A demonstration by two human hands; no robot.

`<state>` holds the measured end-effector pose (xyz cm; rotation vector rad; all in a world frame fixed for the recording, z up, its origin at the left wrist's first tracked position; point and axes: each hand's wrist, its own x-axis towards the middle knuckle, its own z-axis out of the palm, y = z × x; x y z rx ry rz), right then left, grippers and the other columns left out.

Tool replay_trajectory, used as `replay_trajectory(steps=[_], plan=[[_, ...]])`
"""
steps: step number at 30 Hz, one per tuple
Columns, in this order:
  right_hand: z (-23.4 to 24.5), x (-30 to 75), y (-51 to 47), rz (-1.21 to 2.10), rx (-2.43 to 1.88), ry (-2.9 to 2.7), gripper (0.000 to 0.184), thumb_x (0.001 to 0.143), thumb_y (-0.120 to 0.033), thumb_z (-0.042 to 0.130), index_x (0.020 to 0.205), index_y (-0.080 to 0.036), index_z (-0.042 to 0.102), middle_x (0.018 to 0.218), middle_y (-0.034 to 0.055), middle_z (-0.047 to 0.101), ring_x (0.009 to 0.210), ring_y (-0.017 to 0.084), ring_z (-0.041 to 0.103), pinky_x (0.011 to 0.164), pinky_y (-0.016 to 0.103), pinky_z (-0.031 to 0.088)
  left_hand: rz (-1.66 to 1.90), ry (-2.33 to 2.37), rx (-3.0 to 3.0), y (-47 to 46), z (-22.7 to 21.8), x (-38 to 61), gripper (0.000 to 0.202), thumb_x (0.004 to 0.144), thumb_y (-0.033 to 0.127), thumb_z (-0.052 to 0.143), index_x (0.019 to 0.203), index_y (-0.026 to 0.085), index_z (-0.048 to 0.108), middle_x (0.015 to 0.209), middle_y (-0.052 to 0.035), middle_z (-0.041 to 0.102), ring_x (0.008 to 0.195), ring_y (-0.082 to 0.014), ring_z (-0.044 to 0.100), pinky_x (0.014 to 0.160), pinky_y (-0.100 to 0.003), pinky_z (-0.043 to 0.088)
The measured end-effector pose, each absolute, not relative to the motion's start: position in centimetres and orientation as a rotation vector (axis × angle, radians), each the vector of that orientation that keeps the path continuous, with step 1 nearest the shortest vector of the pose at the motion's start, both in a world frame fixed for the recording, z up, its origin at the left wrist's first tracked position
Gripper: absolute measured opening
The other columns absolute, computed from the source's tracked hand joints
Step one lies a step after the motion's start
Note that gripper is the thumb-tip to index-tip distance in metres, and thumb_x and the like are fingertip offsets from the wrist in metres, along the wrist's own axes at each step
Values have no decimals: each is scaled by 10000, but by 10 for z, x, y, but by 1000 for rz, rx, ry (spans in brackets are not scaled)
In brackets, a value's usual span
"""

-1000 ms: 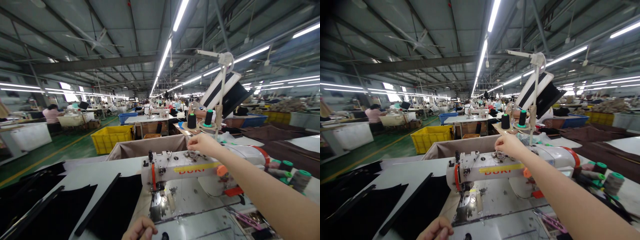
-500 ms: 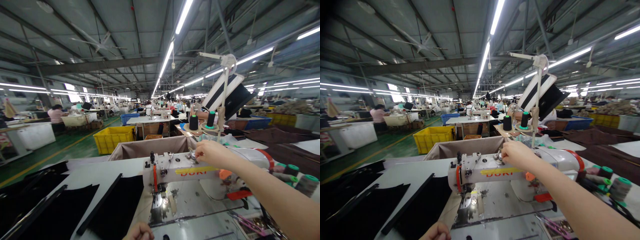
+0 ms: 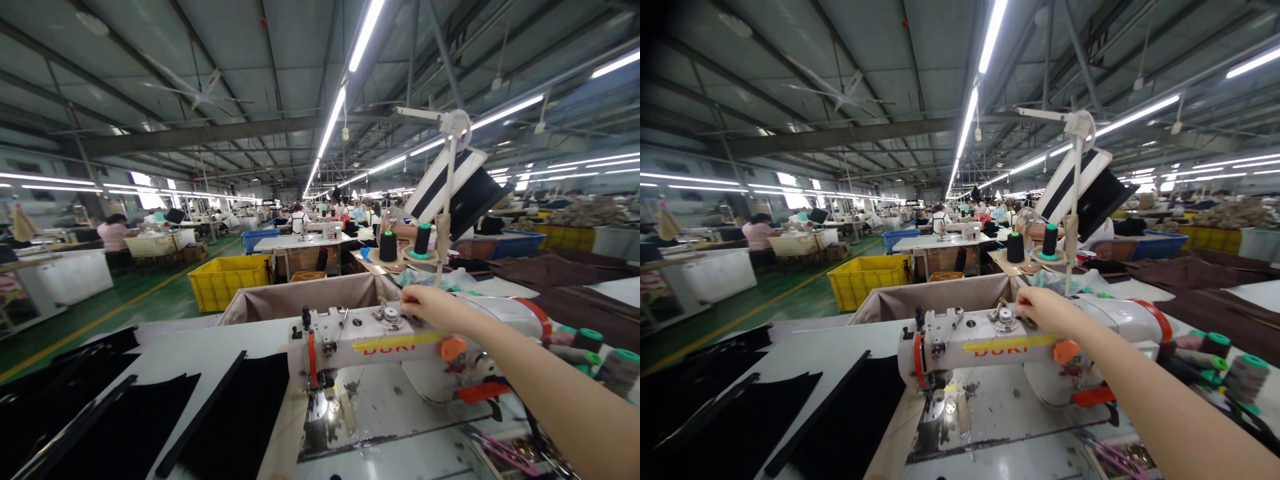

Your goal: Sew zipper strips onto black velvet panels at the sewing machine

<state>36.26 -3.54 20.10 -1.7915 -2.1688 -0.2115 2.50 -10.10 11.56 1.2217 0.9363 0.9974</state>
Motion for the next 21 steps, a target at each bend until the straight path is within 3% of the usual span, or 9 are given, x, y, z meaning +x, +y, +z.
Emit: replay_trajectory(steps=[4, 7, 9, 12, 15, 18, 21], plan=[[206, 339, -31, -308, -1791, -2183, 142, 875, -204, 471, 812, -203, 597, 913, 45, 645, 821, 163, 583, 693, 262, 373, 1036, 828, 1163, -53, 136, 65, 300, 902, 532, 511, 879, 300, 701, 687, 15, 621, 678, -241, 633, 532, -306, 482], [213, 333, -36, -302, -1823, -2277, 88, 788, -171, 559, 726, -214, 605, 817, 14, 650, 776, 153, 583, 666, 252, 357, 1056, 790, 1150, -38, 137, 78, 319, 879, 547, 526, 848, 283, 702, 658, 17, 617, 635, -240, 634, 503, -298, 470], [217, 333, -36, -322, -1905, -2259, 94, 773, -177, 568, 696, -205, 613, 754, 25, 646, 722, 163, 582, 624, 262, 343, 1085, 804, 1184, -37, 130, 78, 282, 863, 531, 553, 872, 290, 699, 692, 17, 637, 651, -247, 642, 503, -306, 482], [220, 330, -34, -397, -1968, -2206, 163, 839, -197, 490, 772, -186, 639, 860, 74, 664, 770, 181, 595, 631, 272, 344, 1135, 878, 1309, -44, 115, 72, 213, 850, 490, 587, 926, 322, 693, 758, 13, 663, 721, -274, 654, 543, -351, 515], [220, 326, -35, -408, -1947, -2271, 151, 834, -193, 507, 761, -197, 639, 870, 61, 667, 792, 175, 602, 642, 271, 343, 1167, 961, 1415, -55, 101, 61, 169, 849, 453, 610, 933, 330, 692, 798, 5, 677, 838, -328, 650, 622, -424, 542], [220, 326, -36, -422, -1997, -2270, 141, 801, -168, 535, 693, -190, 624, 765, 61, 654, 740, 189, 605, 606, 281, 325, 1179, 1003, 1433, -65, 92, 51, 234, 890, 420, 596, 1036, 249, 656, 948, -36, 667, 916, -276, 634, 738, -422, 558], [219, 324, -34, -481, -1983, -2248, 156, 830, -146, 490, 762, -170, 629, 847, 93, 658, 777, 199, 610, 619, 285, 327, 1194, 1034, 1448, -69, 90, 46, 272, 943, 392, 545, 1112, 189, 609, 1105, -73, 622, 962, -209, 614, 817, -370, 545]])
